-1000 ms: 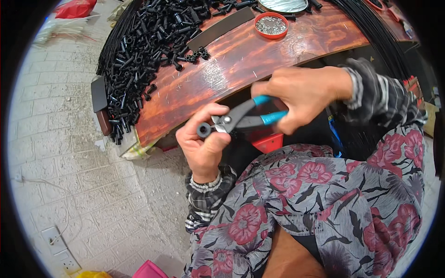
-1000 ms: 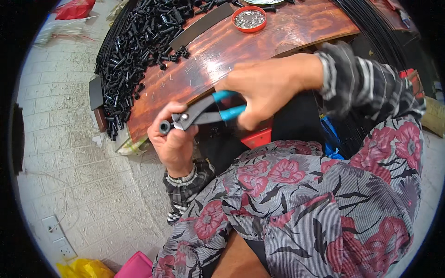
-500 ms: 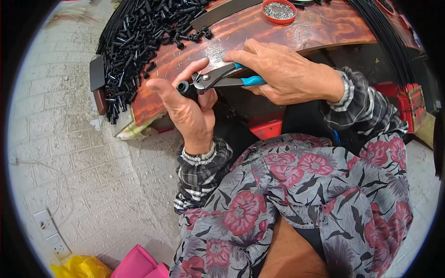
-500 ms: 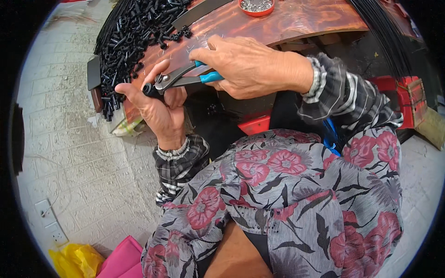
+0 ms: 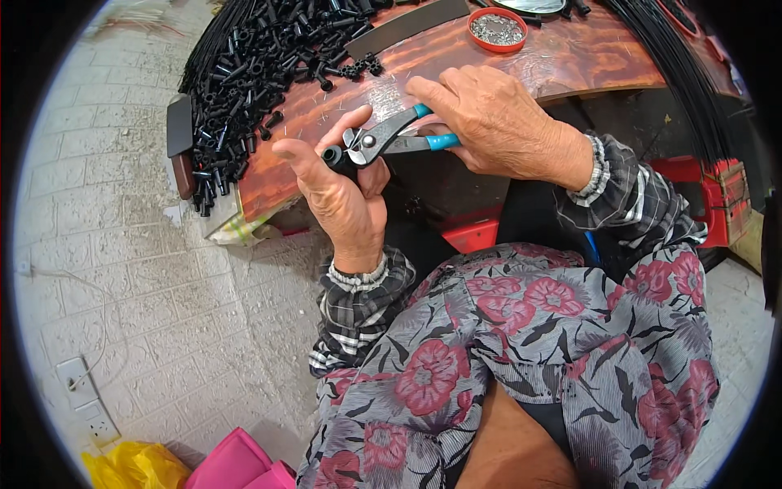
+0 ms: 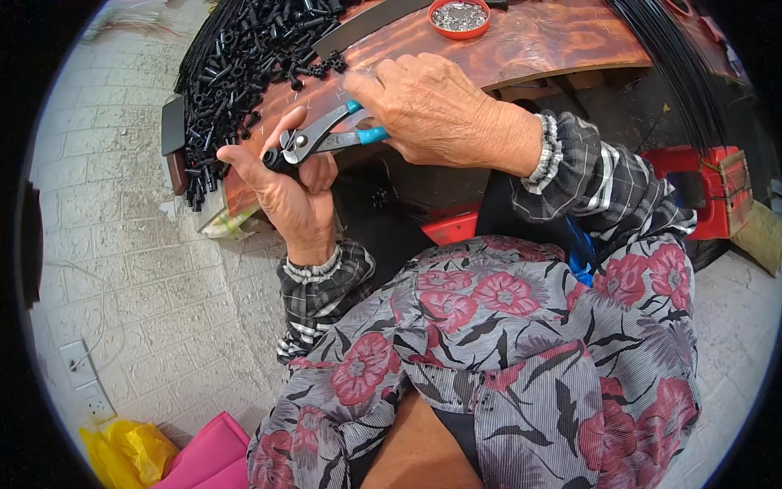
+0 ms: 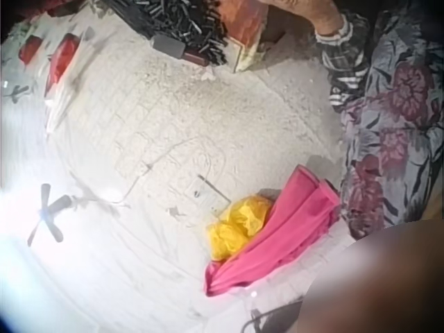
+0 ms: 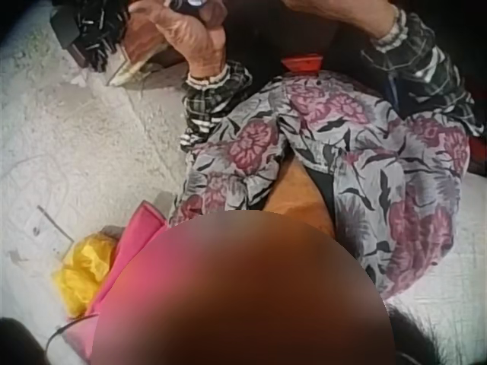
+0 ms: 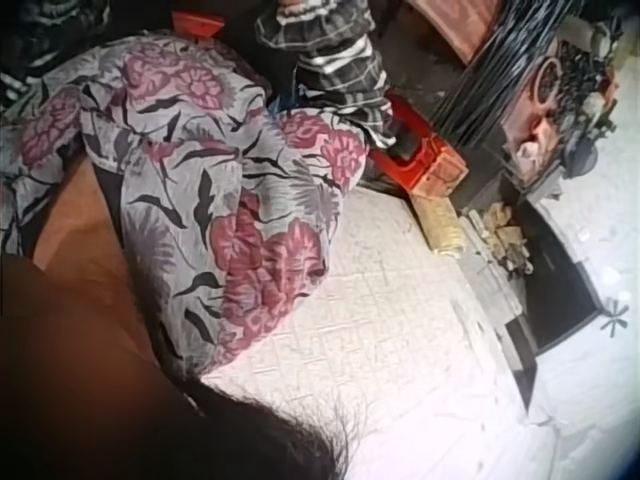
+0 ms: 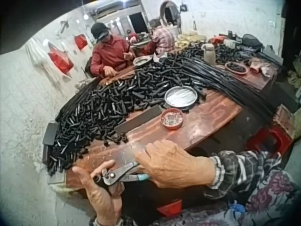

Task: Assembling black plastic bristles onto a comb base using pliers.

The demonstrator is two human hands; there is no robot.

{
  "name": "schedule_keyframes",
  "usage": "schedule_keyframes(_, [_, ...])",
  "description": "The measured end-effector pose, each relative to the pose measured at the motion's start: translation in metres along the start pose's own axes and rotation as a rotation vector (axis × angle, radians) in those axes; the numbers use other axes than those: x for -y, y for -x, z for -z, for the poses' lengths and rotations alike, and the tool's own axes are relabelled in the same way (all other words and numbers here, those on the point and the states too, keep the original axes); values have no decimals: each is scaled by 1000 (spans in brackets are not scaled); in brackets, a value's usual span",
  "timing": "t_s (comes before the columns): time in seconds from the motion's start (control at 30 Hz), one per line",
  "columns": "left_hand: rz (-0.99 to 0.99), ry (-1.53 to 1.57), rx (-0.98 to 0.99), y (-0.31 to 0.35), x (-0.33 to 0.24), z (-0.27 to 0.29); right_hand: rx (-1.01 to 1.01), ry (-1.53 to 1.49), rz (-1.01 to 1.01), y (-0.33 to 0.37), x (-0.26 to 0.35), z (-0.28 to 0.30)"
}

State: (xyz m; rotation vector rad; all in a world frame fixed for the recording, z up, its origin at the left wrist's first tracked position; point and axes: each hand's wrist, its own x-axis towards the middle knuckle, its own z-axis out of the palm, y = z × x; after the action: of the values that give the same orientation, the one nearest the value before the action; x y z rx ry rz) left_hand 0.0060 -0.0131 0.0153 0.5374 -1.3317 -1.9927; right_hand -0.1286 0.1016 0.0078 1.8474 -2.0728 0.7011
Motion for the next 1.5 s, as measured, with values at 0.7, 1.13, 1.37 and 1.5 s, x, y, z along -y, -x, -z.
schedule_keyframes(0.7, [-53,2,39,-3,4,0,-374,-374,-298,-4,-12,-19])
schedule_keyframes(1.13, [-99,167,456,3,24,17,204,35,-489,-30,-115,17])
schedule_keyframes(1.37, [-47,52,353,5,35,7,208,142,-393,-33,-117,14])
schedule_keyframes(1.5, [-30,101,288,4,39,11,217,72,-414,-41,-114,12])
